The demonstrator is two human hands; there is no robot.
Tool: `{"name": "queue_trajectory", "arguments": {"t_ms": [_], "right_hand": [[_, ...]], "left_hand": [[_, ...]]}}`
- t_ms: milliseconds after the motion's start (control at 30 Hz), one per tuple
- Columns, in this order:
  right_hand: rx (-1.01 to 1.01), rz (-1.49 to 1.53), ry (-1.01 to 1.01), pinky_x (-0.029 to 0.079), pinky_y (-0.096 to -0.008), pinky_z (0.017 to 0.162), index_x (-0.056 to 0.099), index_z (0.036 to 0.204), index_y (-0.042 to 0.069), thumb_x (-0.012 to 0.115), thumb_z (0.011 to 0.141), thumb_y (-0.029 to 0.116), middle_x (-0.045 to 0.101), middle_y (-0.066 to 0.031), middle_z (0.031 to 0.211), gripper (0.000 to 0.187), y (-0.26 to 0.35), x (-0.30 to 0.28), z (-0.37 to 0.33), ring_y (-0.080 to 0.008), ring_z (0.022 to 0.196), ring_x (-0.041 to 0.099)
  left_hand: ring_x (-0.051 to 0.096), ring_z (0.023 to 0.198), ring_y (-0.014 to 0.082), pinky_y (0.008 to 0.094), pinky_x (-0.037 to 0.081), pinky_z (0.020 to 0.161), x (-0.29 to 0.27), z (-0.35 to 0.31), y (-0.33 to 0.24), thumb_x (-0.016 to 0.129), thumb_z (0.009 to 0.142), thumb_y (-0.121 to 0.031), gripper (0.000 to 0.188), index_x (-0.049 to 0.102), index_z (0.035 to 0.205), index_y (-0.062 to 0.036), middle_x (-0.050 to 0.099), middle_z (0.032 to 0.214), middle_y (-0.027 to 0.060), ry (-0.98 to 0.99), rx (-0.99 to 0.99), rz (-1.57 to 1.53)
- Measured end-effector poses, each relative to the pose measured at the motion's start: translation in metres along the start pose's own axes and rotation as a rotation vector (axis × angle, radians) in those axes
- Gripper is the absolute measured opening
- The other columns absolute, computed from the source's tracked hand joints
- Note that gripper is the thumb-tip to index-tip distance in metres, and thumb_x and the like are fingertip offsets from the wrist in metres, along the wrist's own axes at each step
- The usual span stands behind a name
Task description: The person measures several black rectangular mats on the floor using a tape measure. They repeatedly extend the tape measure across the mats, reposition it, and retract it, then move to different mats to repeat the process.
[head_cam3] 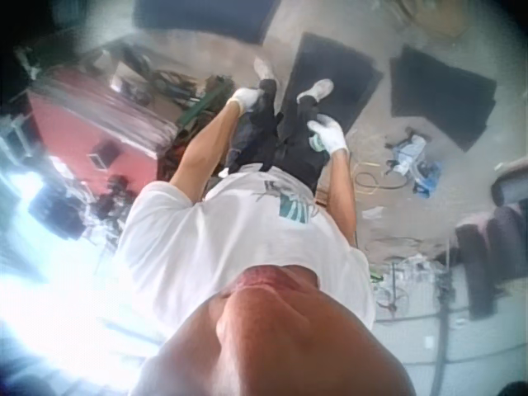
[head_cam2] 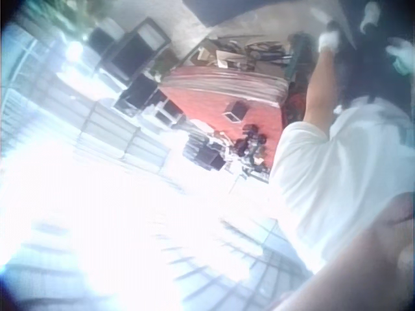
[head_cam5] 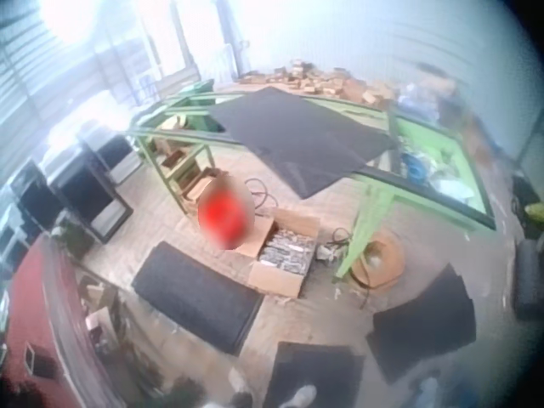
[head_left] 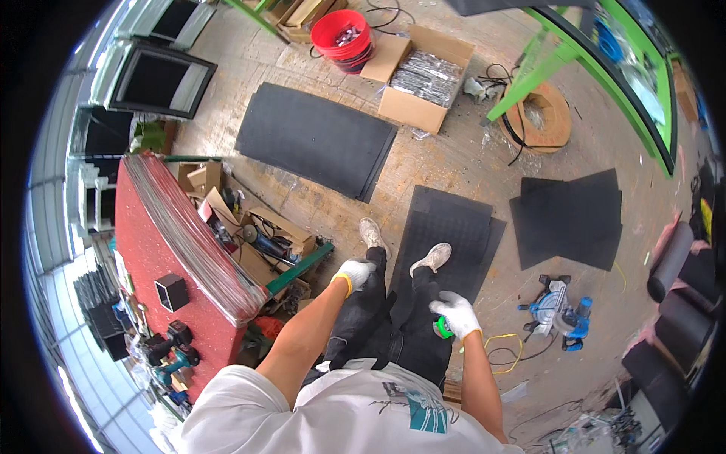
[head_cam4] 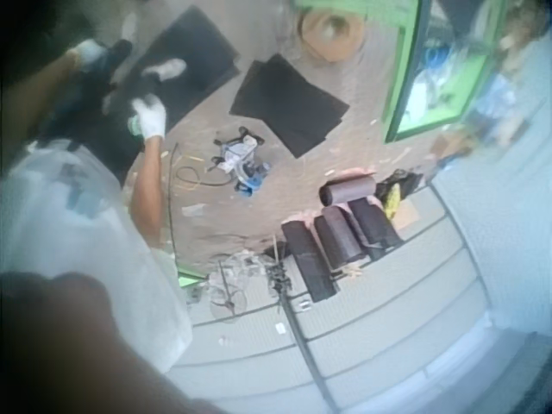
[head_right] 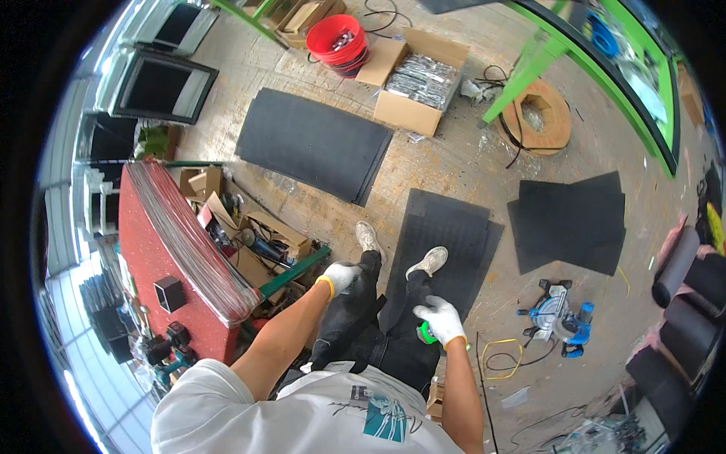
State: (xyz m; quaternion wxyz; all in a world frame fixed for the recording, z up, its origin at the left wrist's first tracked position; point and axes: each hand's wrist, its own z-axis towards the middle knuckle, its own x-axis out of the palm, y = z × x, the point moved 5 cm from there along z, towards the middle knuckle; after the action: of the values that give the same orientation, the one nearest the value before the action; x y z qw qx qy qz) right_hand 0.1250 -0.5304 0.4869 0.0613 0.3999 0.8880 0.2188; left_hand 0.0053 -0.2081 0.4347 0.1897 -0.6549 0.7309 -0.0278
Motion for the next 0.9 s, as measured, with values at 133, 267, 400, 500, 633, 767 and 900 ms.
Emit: {"name": "queue_trajectory", "arguments": {"t_ms": [133, 267, 400, 500, 633, 767, 900], "right_hand": [[0.076, -0.134, 0.072, 0.056, -0.0331, 0.097, 0.057, 0.15, -0.013, 0.089, 0.089, 0.026, 0.076, -0.0199, 0.127, 0.079, 0.038, 0.038, 0.058, -0.0219, 0.112, 0.073], [0.017, -0.129, 0.247, 0.056, -0.0329, 0.093, 0.059, 0.147, -0.01, 0.092, 0.086, 0.028, 0.077, -0.0136, 0.115, 0.079, 0.09, 0.086, 0.123, -0.0176, 0.106, 0.072], [-0.085, -0.416, 0.602, 0.057, -0.0345, 0.096, 0.055, 0.151, -0.005, 0.092, 0.087, 0.026, 0.075, -0.0143, 0.12, 0.08, 0.127, 0.154, 0.184, -0.0199, 0.109, 0.071], [-0.209, -0.502, 0.676, 0.056, -0.036, 0.099, 0.053, 0.152, -0.005, 0.091, 0.088, 0.026, 0.075, -0.0146, 0.125, 0.08, 0.144, 0.174, 0.218, -0.024, 0.114, 0.071], [-0.047, -0.341, 0.645, 0.055, -0.0356, 0.104, 0.06, 0.147, -0.006, 0.091, 0.09, 0.024, 0.075, -0.0144, 0.131, 0.072, 0.134, 0.183, 0.297, -0.0239, 0.122, 0.071], [-0.151, -0.336, 0.354, 0.058, -0.0329, 0.094, 0.062, 0.148, -0.007, 0.085, 0.096, 0.015, 0.076, -0.0155, 0.122, 0.061, 0.114, 0.18, 0.452, -0.0191, 0.107, 0.072], [0.052, 0.027, 0.209, 0.053, -0.0353, 0.106, 0.055, 0.152, -0.011, 0.081, 0.096, 0.015, 0.07, -0.0208, 0.142, 0.067, 0.081, 0.19, 0.622, -0.0269, 0.127, 0.067]], "left_hand": [[0.074, 0.101, 0.02, 0.0331, 0.057, 0.09, -0.006, 0.021, 0.016, 0.071, 0.099, -0.028, 0.042, 0.077, 0.13, -0.0005, 0.08, 0.112, 0.0117, 0.027, -0.052, -0.428], [0.072, 0.101, 0.0174, 0.0322, 0.056, 0.091, -0.017, 0.052, 0.002, 0.071, 0.101, -0.026, 0.041, 0.076, 0.132, -0.0008, 0.079, 0.116, 0.0102, 0.207, 0.16, -0.453], [0.07, 0.103, 0.0168, 0.0333, 0.056, 0.091, -0.033, 0.063, -0.017, 0.069, 0.106, -0.025, 0.038, 0.074, 0.135, -0.0015, 0.074, 0.127, 0.009, 0.399, 0.526, -0.432], [0.069, 0.105, 0.0175, 0.0326, 0.056, 0.093, -0.045, 0.08, 0.002, 0.07, 0.106, -0.026, 0.039, 0.073, 0.136, -0.0014, 0.073, 0.124, 0.0076, 0.598, 0.192, -0.809], [0.071, 0.106, 0.0209, 0.0334, 0.055, 0.098, -0.069, 0.151, 0.024, 0.071, 0.103, -0.029, 0.039, 0.075, 0.134, -0.0047, 0.076, 0.127, 0.0091, 0.37, 0.273, -0.534], [0.071, 0.126, 0.0398, 0.0427, 0.053, 0.11, -0.11, 0.294, 0.092, 0.063, 0.098, -0.025, 0.042, 0.075, 0.131, -0.0023, 0.076, 0.129, 0.0246, -0.316, 0.195, -0.185], [0.072, 0.122, 0.0408, 0.0456, 0.055, 0.109, -0.141, 0.45, 0.171, 0.064, 0.097, -0.026, 0.048, 0.07, 0.138, -0.0013, 0.075, 0.13, 0.0261, -0.525, 0.108, -0.248]]}}
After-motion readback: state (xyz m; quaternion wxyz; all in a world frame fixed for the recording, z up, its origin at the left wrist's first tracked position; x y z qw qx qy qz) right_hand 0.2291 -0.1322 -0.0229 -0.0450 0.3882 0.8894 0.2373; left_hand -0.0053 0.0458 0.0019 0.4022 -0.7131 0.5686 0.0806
